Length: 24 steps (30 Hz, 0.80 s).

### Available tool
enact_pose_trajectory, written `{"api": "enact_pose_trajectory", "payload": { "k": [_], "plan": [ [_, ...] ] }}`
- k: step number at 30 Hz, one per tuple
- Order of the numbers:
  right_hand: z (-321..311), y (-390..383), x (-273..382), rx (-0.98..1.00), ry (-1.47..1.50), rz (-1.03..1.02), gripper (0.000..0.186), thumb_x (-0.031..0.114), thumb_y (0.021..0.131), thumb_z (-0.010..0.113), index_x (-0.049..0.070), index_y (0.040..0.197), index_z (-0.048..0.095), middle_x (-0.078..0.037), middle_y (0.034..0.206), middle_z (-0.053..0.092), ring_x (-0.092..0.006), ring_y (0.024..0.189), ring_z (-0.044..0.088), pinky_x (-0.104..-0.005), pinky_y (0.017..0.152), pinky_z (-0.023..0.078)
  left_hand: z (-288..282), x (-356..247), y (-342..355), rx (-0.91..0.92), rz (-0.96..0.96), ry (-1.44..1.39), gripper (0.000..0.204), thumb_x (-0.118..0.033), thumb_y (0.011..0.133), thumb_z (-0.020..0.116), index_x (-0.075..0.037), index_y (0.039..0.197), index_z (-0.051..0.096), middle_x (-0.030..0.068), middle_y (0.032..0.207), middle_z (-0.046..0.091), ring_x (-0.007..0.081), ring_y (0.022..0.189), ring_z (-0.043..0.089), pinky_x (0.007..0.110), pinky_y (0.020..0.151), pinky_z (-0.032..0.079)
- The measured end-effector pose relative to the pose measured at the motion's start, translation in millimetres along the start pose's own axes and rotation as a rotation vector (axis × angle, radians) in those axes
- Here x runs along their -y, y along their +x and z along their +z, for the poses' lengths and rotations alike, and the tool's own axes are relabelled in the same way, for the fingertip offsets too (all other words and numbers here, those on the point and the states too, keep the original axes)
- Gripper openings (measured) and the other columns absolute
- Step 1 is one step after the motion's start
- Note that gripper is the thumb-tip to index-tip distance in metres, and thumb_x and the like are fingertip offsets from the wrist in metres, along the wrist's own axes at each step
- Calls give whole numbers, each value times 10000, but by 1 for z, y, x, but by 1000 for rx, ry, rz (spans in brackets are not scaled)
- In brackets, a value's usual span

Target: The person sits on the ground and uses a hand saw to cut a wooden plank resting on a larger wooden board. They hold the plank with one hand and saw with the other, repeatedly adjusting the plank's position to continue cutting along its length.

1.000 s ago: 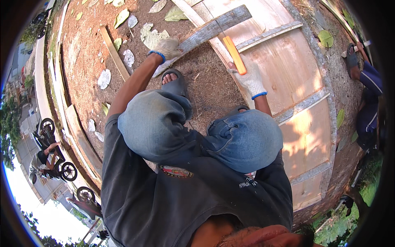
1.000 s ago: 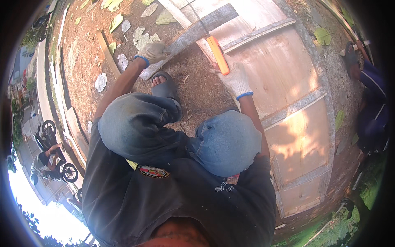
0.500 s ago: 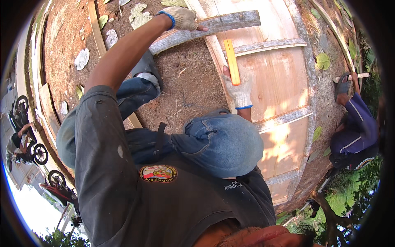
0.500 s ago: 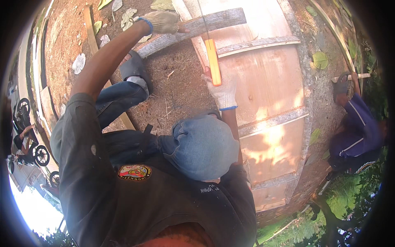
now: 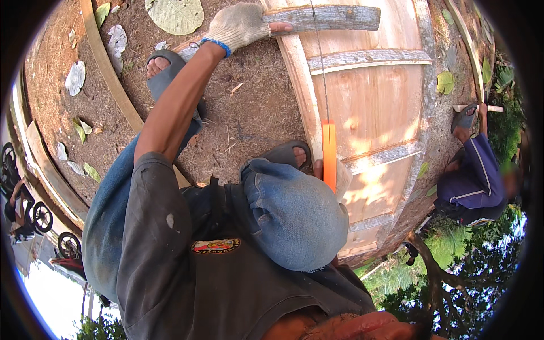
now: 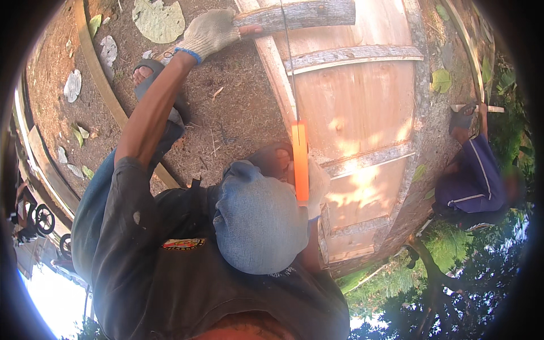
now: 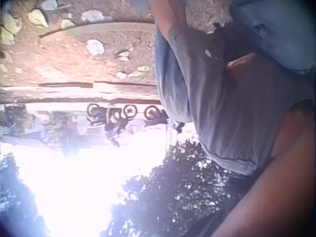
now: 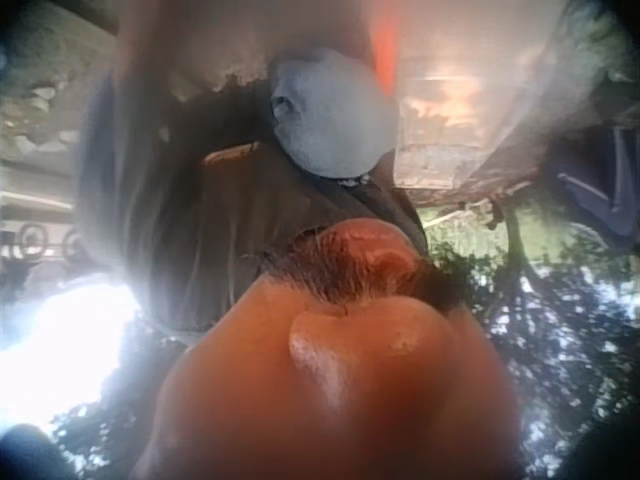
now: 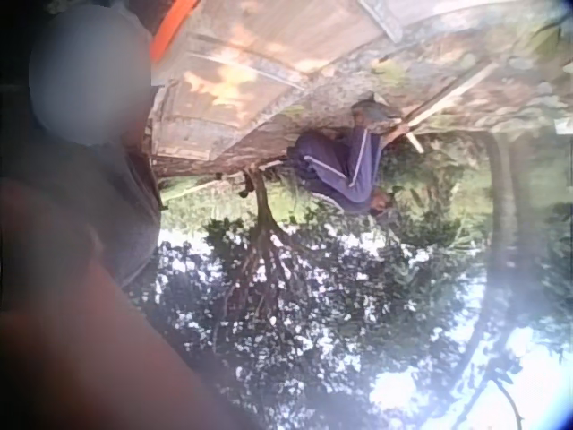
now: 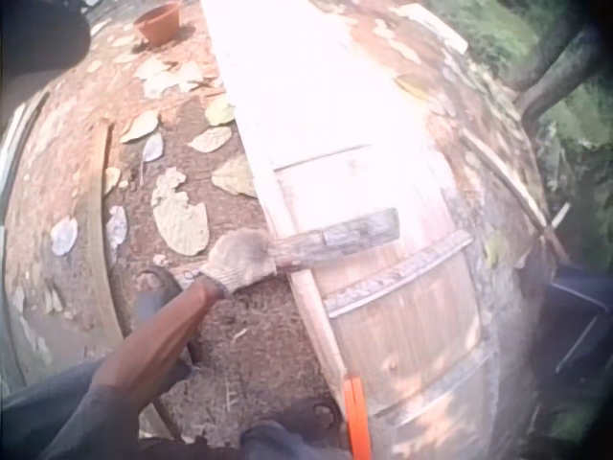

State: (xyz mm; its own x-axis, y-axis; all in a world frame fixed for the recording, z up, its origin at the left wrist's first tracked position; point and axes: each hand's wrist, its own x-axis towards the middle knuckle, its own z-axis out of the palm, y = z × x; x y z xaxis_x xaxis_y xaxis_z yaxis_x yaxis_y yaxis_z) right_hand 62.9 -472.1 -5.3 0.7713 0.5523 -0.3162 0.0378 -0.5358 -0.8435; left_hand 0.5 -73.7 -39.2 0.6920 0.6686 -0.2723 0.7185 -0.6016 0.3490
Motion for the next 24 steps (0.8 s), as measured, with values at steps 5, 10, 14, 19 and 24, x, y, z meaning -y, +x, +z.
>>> {"api": "enact_pose_trajectory", "payload": {
  "k": [5,10,14,19,24],
  "plan": [
    [40,114,75,252,-196,-89,238,174,922,751,9,1092,729,-108,847,723,-155,791,715,-319,708,562,1,-6,9,99,-6,49,958,-889,781,576,53,833,744,254,790,720,363,801,762,481,745,607],
    [-6,33,49,224,-202,-122,228,162,906,757,21,1082,719,-105,836,718,-174,768,705,-316,704,556,-40,-20,-2,123,-83,-53,638,-650,833,662,-22,882,765,233,840,736,423,821,732,523,721,568],
    [-5,15,34,220,-212,-73,215,142,872,777,37,1047,707,-91,808,707,-193,740,698,-316,692,551,-16,-3,-3,57,-46,-35,741,-748,824,620,-21,848,761,232,810,733,408,795,736,517,701,575],
    [45,117,56,328,-463,-11,214,116,829,802,58,1004,693,-73,772,693,-216,704,689,-316,677,545,-11,-12,8,113,53,-30,872,-840,782,597,16,823,755,247,778,723,382,779,750,496,704,593],
    [18,54,78,215,-162,-165,208,166,884,775,35,1014,678,-68,824,699,-207,714,673,-338,657,539,-2,-29,-21,309,8,136,1013,-974,692,545,-14,891,798,193,812,756,336,825,778,475,750,628]
  ]
}}
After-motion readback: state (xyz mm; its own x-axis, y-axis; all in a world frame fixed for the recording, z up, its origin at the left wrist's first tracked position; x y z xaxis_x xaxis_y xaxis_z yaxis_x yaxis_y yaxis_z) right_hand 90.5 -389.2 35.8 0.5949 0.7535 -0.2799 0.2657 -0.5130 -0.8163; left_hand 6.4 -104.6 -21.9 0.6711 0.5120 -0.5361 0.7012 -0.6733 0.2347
